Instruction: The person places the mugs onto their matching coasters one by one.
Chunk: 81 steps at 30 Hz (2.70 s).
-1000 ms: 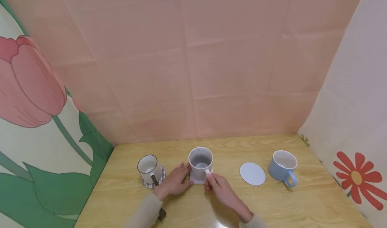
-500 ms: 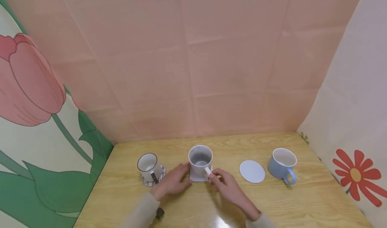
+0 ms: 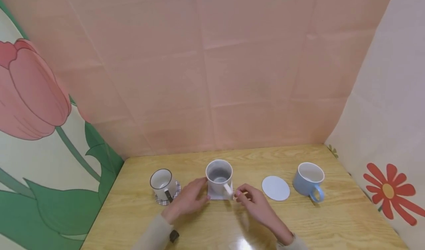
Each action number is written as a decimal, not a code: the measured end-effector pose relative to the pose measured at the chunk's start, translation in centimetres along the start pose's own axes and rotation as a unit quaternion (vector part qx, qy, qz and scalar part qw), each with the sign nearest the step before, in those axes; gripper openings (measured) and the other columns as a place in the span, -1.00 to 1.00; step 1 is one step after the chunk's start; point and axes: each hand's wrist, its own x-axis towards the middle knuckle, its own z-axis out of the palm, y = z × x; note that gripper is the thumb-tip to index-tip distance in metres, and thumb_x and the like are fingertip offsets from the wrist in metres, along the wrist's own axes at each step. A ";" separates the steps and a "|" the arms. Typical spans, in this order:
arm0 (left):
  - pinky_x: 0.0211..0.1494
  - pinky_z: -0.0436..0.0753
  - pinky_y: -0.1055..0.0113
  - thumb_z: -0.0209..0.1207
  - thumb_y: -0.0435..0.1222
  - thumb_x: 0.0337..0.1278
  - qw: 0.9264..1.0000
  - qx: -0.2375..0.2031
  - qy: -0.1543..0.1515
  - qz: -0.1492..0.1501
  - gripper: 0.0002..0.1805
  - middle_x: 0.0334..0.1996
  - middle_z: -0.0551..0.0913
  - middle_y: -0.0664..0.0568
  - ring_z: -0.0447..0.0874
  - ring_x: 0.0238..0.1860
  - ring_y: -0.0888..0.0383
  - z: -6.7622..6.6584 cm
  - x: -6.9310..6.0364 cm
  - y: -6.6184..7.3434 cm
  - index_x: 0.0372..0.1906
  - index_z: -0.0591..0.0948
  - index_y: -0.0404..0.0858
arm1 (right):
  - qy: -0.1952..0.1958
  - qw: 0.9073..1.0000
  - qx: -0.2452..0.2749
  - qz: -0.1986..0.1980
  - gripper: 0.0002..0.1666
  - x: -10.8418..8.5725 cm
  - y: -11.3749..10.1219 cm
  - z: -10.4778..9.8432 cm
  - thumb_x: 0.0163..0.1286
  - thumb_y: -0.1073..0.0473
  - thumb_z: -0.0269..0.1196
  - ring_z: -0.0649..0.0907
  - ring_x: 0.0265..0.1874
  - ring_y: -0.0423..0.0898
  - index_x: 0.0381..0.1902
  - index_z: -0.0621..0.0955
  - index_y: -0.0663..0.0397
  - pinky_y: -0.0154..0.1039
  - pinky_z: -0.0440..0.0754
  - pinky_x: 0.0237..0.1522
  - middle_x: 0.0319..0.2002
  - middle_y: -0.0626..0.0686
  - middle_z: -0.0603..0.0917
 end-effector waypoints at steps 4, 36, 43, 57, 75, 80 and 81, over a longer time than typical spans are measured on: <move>0.62 0.39 -0.20 0.26 0.00 0.49 1.000 0.004 0.008 -0.002 -0.22 0.62 0.36 -0.05 0.35 0.60 -0.07 -0.3 -0.3 0.4 0.66 0.29 -0.10 | 0.013 1.000 -0.018 -0.003 -0.79 -0.2 -0.4 -0.7 0.67 0.19 0.18 0.79 -0.22 -0.18 -0.07 0.69 0.22 -0.19 0.84 -0.16 -0.16 0.12 0.78; 0.62 0.38 -0.22 0.27 0.00 0.49 0.995 0.042 0.083 0.046 -0.22 0.60 0.39 -0.03 0.32 0.61 -0.15 -4.5 -1.5 4.3 0.64 0.32 -0.16 | 0.119 0.978 -0.173 -0.023 -0.90 -2.5 -1.0 -7.3 0.62 0.15 0.27 0.74 -0.14 -0.34 -0.04 0.70 0.00 -0.32 0.76 -0.17 -0.09 0.04 0.82; 0.63 0.36 -0.21 0.24 0.03 0.51 0.992 0.058 0.094 0.060 -0.22 0.63 0.35 -0.03 0.30 0.63 -0.15 -4.8 -1.3 5.5 0.65 0.31 -0.16 | 0.130 0.973 -0.188 -0.017 -0.84 -2.7 -1.1 -8.9 0.62 0.13 0.27 0.73 -0.16 -0.38 0.01 0.70 0.06 -0.36 0.73 -0.22 -0.08 0.11 0.84; 0.59 0.43 -0.20 0.19 0.06 0.55 0.986 0.062 0.122 0.099 -0.26 0.58 0.42 -0.08 0.39 0.58 -0.15 -3.5 0.6 7.8 0.61 0.35 -0.21 | 0.140 0.969 -0.203 -0.031 -0.84 -3.6 -0.9 -11.7 0.56 0.14 0.34 0.71 -0.14 -0.43 0.01 0.69 0.05 -0.44 0.71 -0.19 -0.05 0.15 0.83; 0.64 0.37 -0.18 0.16 0.07 0.57 0.984 0.066 0.126 0.109 -0.30 0.58 0.43 0.00 0.36 0.59 -0.10 -2.1 2.3 10.3 0.62 0.36 -0.12 | 0.173 0.959 -0.223 -0.016 -0.79 -5.1 -0.1 -14.6 0.53 0.16 0.38 0.59 -0.12 -0.60 0.05 0.68 0.07 -0.62 0.60 -0.18 0.00 0.23 0.79; 0.63 0.41 -0.11 0.13 0.08 0.59 0.982 0.082 0.119 0.118 -0.30 0.58 0.43 0.03 0.38 0.58 -0.09 -1.3 2.8 11.0 0.63 0.35 -0.11 | 0.181 0.957 -0.228 0.000 -0.74 -5.6 0.5 -15.6 0.54 0.14 0.36 0.53 -0.11 -0.66 0.09 0.67 0.13 -0.65 0.57 -0.20 0.04 0.36 0.77; 0.62 0.42 -0.11 0.13 0.08 0.59 0.982 0.084 0.119 0.120 -0.30 0.57 0.44 0.03 0.39 0.58 -0.10 -1.2 2.9 11.2 0.63 0.35 -0.11 | 0.184 0.956 -0.228 -0.001 -0.73 -5.7 0.6 -15.7 0.54 0.15 0.36 0.53 -0.11 -0.67 0.09 0.67 0.15 -0.66 0.56 -0.19 0.04 0.35 0.78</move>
